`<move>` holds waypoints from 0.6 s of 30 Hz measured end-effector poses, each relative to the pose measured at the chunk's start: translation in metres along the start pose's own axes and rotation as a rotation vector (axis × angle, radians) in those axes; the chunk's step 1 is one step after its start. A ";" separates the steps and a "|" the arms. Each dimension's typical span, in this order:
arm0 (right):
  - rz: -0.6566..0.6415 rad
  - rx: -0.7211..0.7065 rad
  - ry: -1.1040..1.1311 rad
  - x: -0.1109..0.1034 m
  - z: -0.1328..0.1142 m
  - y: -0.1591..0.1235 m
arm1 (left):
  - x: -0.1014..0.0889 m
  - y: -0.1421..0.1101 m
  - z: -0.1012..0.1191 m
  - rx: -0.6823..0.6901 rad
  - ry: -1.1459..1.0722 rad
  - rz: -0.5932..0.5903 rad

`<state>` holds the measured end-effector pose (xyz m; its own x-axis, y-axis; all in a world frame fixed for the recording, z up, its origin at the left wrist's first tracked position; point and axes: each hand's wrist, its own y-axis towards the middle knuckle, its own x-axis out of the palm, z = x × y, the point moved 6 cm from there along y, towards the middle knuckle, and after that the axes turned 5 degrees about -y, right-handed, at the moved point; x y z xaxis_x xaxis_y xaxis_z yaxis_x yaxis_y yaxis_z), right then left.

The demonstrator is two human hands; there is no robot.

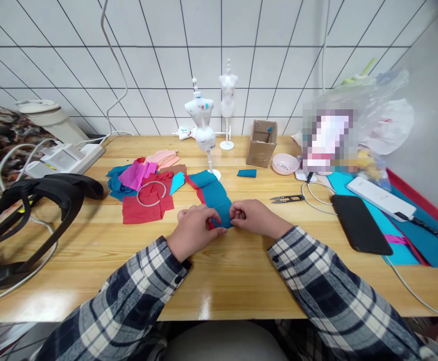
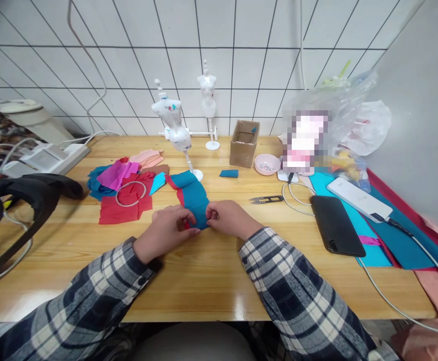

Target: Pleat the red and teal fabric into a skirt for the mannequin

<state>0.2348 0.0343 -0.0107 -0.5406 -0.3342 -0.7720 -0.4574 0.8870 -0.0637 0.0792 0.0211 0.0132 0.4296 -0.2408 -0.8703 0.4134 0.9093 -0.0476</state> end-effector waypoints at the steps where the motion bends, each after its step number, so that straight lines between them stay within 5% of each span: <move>1: 0.000 -0.004 -0.001 0.000 0.000 0.000 | -0.001 -0.001 0.004 0.041 0.003 0.016; 7: 0.007 -0.001 -0.004 0.000 0.000 0.000 | 0.003 -0.006 0.022 0.272 0.202 -0.007; 18: 0.035 -0.089 -0.153 -0.001 -0.008 -0.002 | 0.007 -0.011 0.031 0.322 0.290 0.007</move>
<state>0.2303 0.0305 -0.0049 -0.4470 -0.2452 -0.8603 -0.5046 0.8632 0.0161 0.1028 -0.0016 0.0232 0.2087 -0.0881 -0.9740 0.6604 0.7473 0.0739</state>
